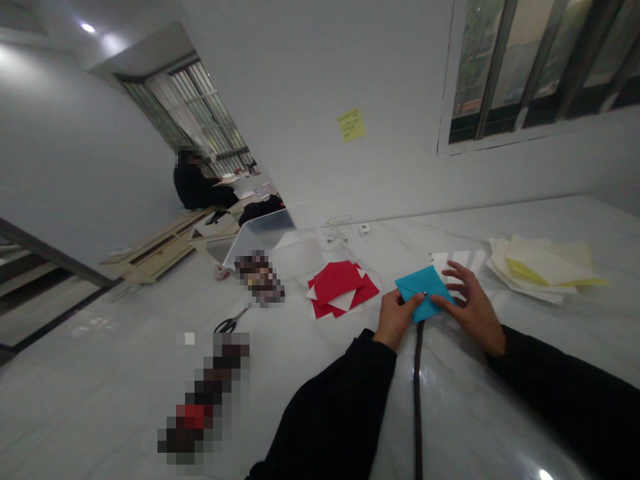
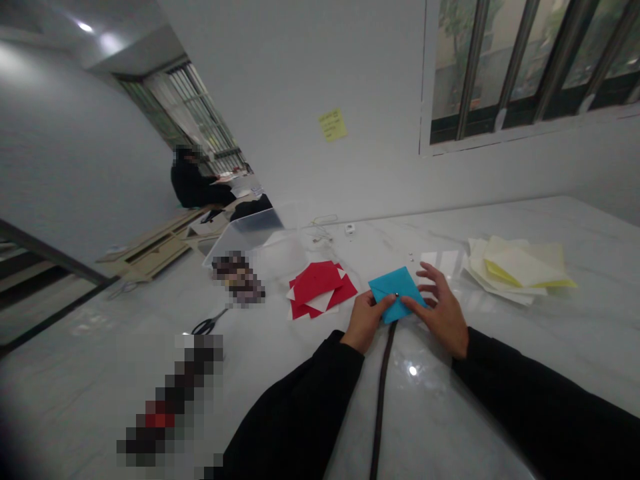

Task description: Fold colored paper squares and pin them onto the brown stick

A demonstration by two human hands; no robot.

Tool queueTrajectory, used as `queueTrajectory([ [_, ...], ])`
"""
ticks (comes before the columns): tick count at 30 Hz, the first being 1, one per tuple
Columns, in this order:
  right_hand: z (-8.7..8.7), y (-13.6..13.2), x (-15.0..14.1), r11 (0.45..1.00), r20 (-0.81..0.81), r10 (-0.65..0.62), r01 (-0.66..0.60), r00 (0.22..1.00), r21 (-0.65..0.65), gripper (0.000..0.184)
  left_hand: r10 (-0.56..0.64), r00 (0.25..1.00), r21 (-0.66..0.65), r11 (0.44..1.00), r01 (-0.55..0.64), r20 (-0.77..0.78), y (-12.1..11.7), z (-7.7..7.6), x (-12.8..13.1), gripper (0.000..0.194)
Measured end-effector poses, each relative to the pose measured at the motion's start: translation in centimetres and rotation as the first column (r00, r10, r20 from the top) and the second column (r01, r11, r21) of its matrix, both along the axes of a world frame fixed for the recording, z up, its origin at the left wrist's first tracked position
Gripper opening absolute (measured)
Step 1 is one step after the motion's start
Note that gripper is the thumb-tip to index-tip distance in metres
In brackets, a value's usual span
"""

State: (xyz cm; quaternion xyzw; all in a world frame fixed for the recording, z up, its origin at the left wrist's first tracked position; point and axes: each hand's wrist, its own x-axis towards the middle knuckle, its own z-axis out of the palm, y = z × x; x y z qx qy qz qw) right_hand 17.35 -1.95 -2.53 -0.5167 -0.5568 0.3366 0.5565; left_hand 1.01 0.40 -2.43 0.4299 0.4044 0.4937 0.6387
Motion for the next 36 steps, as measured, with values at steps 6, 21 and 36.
queueTrajectory([
  [6,0.2,-0.3,0.2,0.95,0.29,-0.085,-0.011,0.953,0.312,0.046,0.017,1.0,-0.004,1.0,-0.017,0.006,0.0,-0.1,0.0,0.039],
  [21,-0.4,0.1,0.4,0.95,0.409,-0.079,-0.057,0.909,0.308,0.021,-0.012,0.998,0.01,1.0,0.011,0.055,-0.1,0.1,0.0,0.042],
  [36,-0.4,0.1,0.5,0.963,0.375,-0.056,-0.05,0.925,0.266,0.017,-0.019,0.999,0.003,1.0,0.019,0.026,-0.1,0.0,-0.1,0.043],
])
